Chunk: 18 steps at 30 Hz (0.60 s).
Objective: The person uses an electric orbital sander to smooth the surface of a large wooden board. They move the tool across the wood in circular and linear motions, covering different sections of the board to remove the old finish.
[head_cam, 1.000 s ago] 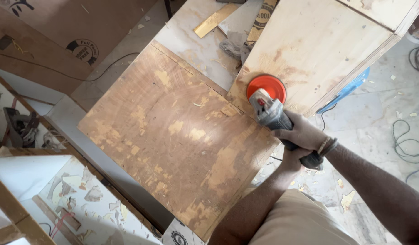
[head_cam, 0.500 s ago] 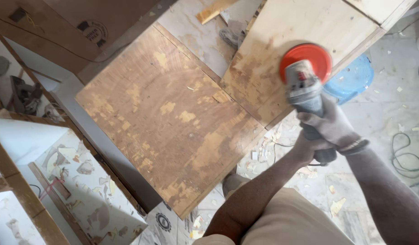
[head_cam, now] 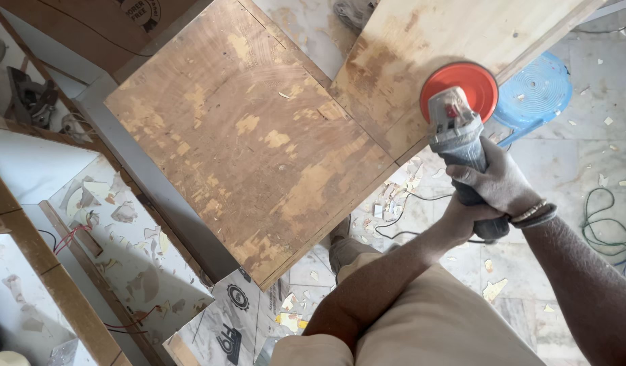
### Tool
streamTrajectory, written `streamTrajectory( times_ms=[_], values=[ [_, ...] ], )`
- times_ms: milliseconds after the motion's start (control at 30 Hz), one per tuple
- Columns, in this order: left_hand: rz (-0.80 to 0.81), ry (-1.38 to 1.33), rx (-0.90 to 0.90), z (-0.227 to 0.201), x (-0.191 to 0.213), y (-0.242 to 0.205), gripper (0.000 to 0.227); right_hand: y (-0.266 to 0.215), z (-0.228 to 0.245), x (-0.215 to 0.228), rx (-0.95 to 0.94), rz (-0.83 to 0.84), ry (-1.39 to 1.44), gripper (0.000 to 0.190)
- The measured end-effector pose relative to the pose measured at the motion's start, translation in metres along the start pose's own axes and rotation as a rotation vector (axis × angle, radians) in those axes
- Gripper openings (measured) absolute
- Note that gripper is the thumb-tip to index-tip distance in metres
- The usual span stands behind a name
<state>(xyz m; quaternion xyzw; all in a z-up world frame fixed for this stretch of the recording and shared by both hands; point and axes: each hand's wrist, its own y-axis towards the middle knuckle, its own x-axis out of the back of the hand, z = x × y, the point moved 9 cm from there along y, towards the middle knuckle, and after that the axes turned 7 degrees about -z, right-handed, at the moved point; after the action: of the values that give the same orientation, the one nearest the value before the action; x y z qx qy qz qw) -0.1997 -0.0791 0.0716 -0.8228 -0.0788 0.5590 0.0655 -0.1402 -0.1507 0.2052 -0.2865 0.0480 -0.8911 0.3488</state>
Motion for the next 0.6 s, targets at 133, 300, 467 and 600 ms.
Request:
streamTrajectory(
  times_ms=[133,300,467,600],
  values=[
    [-0.036,-0.051,-0.016,0.011,0.007,-0.001,0.049,-0.006,-0.014,-0.009,-0.091,0.030,0.022,0.064],
    [0.034,-0.177,-0.027,0.000,0.021,-0.026,0.059,-0.007,-0.026,-0.044,-0.115,0.061,-0.100,0.059],
    [-0.029,-0.340,0.034,0.024,0.050,-0.029,0.069,-0.015,-0.035,-0.058,-0.148,0.127,-0.236,0.061],
    [0.057,-0.355,0.040,0.037,0.053,-0.041,0.058,-0.033,-0.041,-0.055,-0.123,0.121,-0.302,0.060]
  ],
)
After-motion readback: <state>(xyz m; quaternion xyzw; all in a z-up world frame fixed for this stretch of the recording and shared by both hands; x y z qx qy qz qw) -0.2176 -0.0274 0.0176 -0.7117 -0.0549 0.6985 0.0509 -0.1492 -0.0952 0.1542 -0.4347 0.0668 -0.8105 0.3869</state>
